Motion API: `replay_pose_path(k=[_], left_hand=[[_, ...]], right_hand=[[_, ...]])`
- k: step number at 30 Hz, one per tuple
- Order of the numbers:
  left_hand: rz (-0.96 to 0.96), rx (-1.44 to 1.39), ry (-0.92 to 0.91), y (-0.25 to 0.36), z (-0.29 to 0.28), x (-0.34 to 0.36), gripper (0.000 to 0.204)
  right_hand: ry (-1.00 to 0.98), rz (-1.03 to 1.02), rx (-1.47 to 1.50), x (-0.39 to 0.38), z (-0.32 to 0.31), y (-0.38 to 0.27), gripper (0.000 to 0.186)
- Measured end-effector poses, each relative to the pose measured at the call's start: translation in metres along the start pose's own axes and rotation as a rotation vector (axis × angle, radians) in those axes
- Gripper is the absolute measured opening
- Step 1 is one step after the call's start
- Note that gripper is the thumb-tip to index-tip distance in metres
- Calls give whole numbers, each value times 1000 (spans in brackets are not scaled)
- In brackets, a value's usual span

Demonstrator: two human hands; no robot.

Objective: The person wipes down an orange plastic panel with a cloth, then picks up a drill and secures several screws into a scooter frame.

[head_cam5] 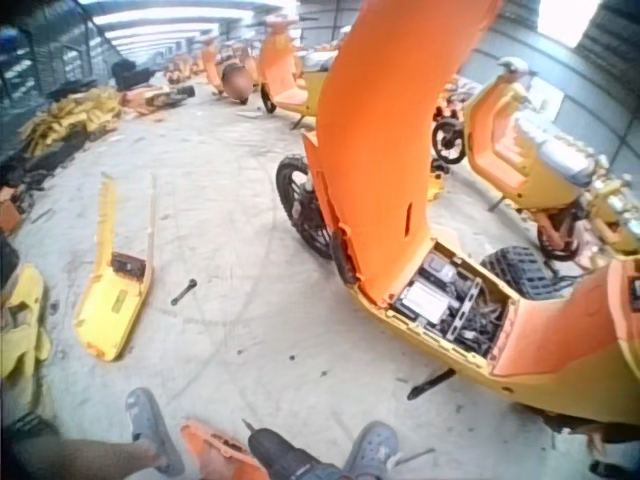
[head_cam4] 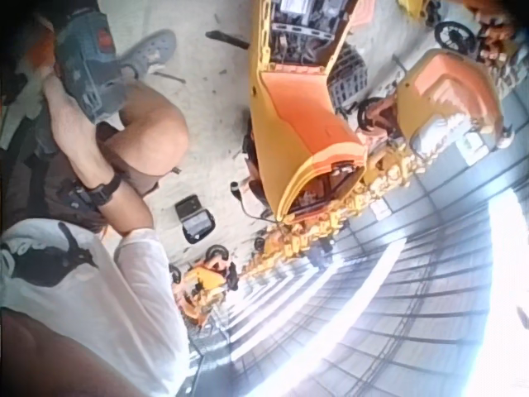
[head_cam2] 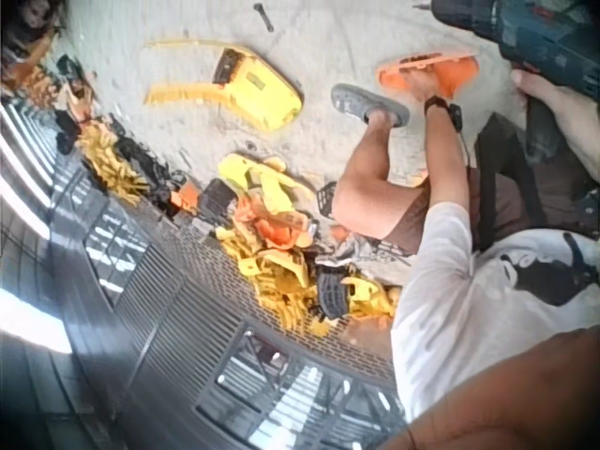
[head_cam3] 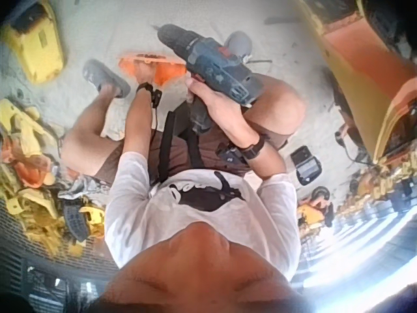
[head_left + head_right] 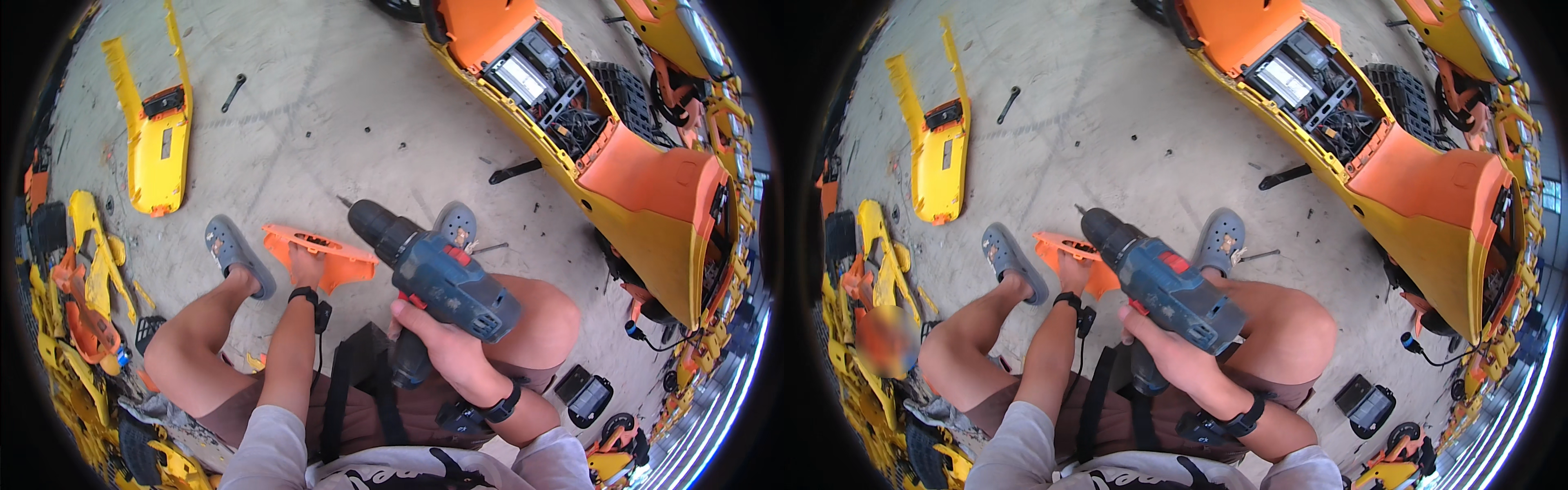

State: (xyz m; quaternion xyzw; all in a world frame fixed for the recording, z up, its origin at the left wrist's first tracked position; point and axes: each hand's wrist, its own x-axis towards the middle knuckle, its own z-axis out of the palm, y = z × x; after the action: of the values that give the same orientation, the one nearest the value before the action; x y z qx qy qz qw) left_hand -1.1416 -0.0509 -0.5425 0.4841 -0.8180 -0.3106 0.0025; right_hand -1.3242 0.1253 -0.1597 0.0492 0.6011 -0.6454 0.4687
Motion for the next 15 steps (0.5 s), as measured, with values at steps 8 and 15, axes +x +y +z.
replay_pose_path(k=[8, 15], left_hand=[[13, -148, -75, 0, 1, 10, 53], [-84, -264, -118, 7, -8, 7, 32]], right_hand=[[7, 29, 15, 11, 2, 15, 12], [28, 49, -116, 13, 4, 15, 12]])
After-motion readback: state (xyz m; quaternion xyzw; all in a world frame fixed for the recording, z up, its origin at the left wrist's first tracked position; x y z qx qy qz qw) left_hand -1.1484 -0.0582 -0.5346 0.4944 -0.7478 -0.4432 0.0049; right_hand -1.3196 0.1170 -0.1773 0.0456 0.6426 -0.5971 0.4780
